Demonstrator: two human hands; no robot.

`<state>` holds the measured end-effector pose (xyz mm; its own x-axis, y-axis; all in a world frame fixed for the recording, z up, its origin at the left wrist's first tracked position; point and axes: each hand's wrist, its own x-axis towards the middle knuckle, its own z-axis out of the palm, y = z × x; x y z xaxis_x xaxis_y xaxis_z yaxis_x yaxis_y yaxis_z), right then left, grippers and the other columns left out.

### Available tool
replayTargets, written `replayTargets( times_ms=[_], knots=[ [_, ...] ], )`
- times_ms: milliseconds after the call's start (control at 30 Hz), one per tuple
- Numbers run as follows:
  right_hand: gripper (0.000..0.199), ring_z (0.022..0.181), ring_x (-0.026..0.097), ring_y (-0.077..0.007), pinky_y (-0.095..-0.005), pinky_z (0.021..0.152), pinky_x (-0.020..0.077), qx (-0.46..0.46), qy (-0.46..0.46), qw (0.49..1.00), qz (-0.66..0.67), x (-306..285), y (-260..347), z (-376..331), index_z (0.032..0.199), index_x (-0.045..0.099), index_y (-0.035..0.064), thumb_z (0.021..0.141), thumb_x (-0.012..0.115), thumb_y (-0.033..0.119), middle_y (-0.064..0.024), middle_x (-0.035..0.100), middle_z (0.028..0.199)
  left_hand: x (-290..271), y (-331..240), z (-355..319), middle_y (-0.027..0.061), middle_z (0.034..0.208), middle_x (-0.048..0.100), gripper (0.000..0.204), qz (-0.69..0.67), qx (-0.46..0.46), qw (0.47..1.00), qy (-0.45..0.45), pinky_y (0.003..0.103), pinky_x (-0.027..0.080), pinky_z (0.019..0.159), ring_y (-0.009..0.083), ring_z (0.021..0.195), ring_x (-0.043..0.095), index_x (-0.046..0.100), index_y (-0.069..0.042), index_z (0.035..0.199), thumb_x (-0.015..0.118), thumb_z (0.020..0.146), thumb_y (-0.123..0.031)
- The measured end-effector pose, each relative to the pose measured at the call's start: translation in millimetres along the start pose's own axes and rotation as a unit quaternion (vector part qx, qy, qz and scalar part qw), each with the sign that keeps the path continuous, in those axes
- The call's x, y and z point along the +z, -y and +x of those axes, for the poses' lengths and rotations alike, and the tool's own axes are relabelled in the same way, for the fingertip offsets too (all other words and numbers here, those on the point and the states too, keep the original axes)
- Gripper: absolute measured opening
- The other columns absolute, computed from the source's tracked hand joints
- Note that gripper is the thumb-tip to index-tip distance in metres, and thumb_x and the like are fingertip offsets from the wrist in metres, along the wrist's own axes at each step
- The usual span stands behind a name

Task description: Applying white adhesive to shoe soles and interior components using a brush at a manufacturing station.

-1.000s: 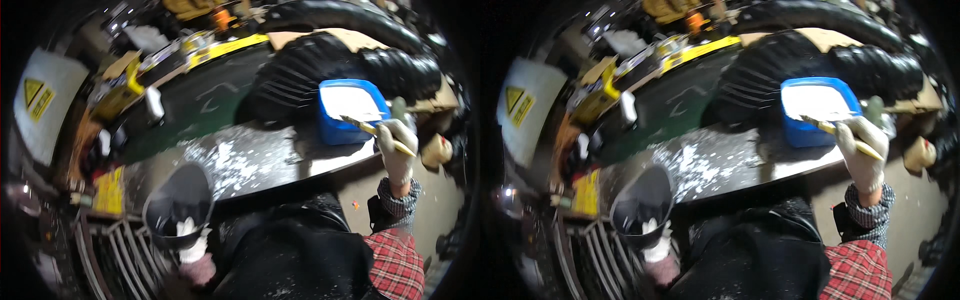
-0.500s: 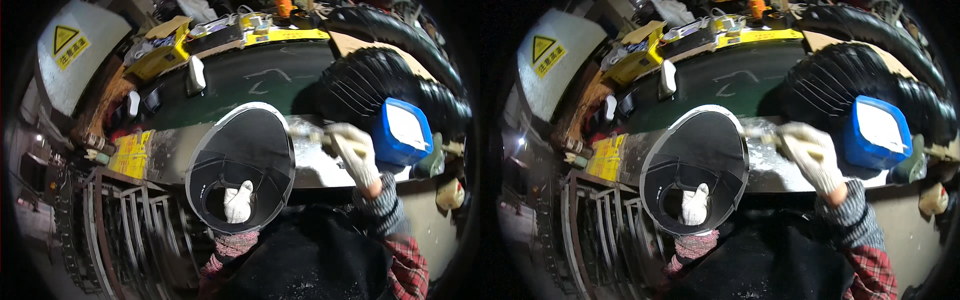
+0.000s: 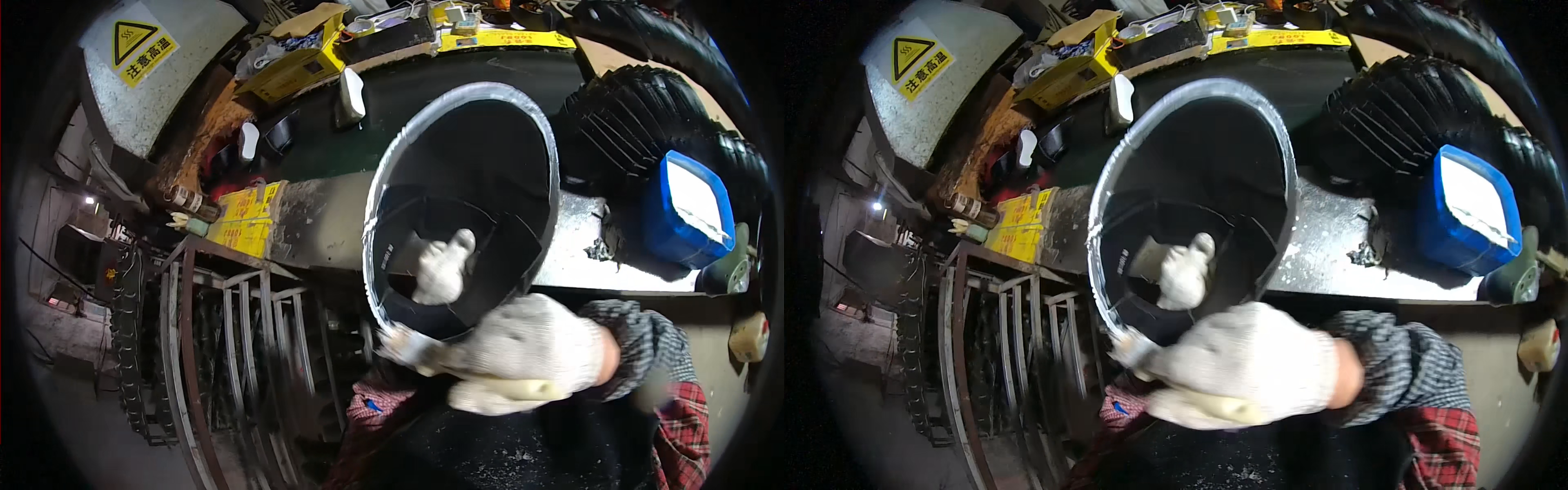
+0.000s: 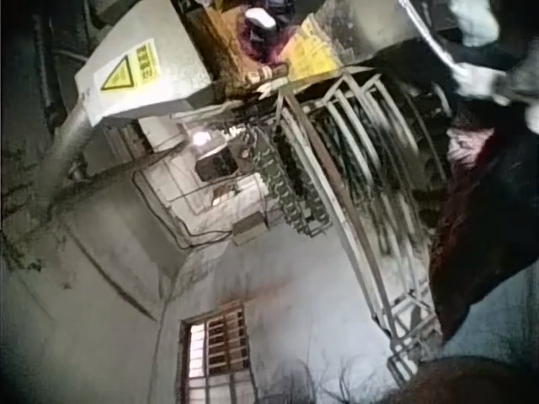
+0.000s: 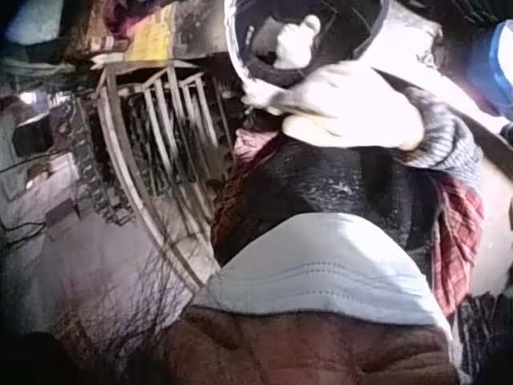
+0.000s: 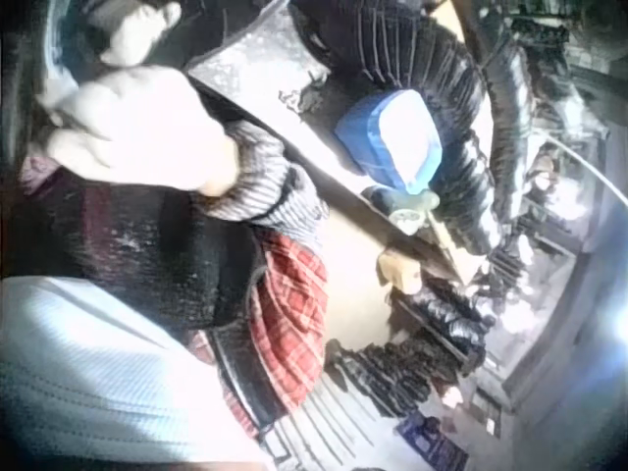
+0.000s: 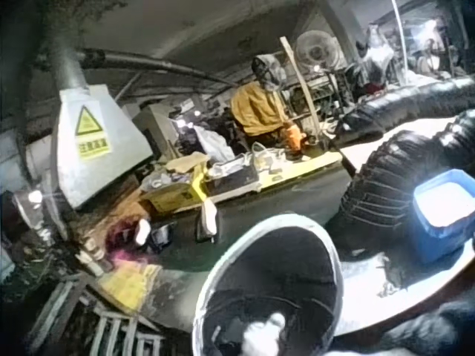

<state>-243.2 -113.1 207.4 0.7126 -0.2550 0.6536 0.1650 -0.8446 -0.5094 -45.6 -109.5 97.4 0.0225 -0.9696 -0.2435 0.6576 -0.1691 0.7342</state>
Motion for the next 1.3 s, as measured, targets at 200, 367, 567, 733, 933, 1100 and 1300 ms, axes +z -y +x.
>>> replayTargets(
  times_ms=[200,367,567,733,933,1100,1300],
  knots=[
    [0.018,0.075,0.067,-0.0133,-0.0262,0.069,0.0545,0.398,-0.173,0.899,0.067,-57.8,-15.1,-113.8,0.103,0.067,-0.0015,0.091,0.064,0.011,-0.0087,0.071,0.087,24.5,-30.6,19.7,-0.0021,0.060,0.056,0.021,0.296,-0.057,0.953,-0.025,0.025,0.038,0.045,0.0076,0.048,0.048,0.062,-0.005,0.077,0.060,0.095,-0.016],
    [0.013,0.072,0.067,-0.0217,-0.0271,0.068,0.0533,0.169,-0.057,0.981,-0.074,-56.2,3.3,-108.7,0.095,0.070,0.0015,0.083,0.070,0.007,-0.0119,0.068,0.079,24.7,-23.1,-2.6,0.0060,0.083,0.054,0.009,0.242,0.034,0.969,-0.038,0.030,0.042,0.062,0.0153,0.068,0.051,0.054,-0.003,0.097,0.053,0.097,-0.012],
    [0.020,0.072,0.064,-0.0107,-0.0229,0.063,0.0528,0.226,-0.371,0.891,-0.132,-86.8,-53.4,-113.8,0.109,0.066,-0.0029,0.094,0.062,0.010,-0.0087,0.068,0.088,26.8,10.0,-12.4,0.0157,0.110,0.050,0.023,0.155,0.085,0.983,-0.041,0.037,0.046,0.081,0.0245,0.093,0.054,0.045,-0.001,0.120,0.045,0.098,-0.007],
    [0.028,0.072,0.064,-0.0173,-0.0271,0.064,0.0509,0.311,-0.148,0.939,-0.001,-49.7,-59.5,-142.8,0.111,0.065,-0.0015,0.087,0.067,0.013,-0.0112,0.068,0.092,-0.7,36.6,-7.4,0.0238,0.133,0.047,0.041,0.121,0.132,0.984,-0.016,0.043,0.050,0.098,0.0322,0.114,0.057,0.036,0.001,0.139,0.039,0.099,-0.004],
    [0.035,0.070,0.063,-0.0271,-0.0384,0.064,0.0483,0.221,-0.170,0.959,-0.050,-20.1,-67.3,-174.1,0.106,0.068,0.0024,0.077,0.077,0.021,-0.0098,0.067,0.082,-14.3,-5.1,61.0,0.0168,0.119,0.062,0.041,0.641,0.254,0.723,-0.036,0.036,0.055,0.084,0.0285,0.097,0.066,0.047,0.000,0.135,0.050,0.098,-0.017],
    [0.030,0.079,0.064,-0.0303,-0.0393,0.072,0.0493,0.240,-0.152,0.952,-0.115,-38.7,-60.8,-166.3,0.105,0.068,0.0032,0.079,0.074,0.017,-0.0116,0.067,0.089,37.9,-44.8,161.5,0.0166,0.088,0.072,0.033,0.781,0.156,0.580,-0.170,0.034,0.056,0.075,0.0282,0.084,0.070,0.060,0.001,0.121,0.058,0.097,-0.021],
    [0.022,0.089,0.065,-0.0275,-0.0365,0.082,0.0495,0.382,-0.221,0.897,0.022,-19.4,-50.0,-172.4,0.102,0.066,0.0005,0.082,0.068,0.010,-0.0121,0.069,0.094,-5.1,-47.4,88.6,0.0214,0.102,0.065,0.044,0.114,0.282,0.948,-0.094,0.038,0.060,0.064,0.0249,0.072,0.066,0.043,0.005,0.134,0.053,0.100,-0.021]
  ],
)
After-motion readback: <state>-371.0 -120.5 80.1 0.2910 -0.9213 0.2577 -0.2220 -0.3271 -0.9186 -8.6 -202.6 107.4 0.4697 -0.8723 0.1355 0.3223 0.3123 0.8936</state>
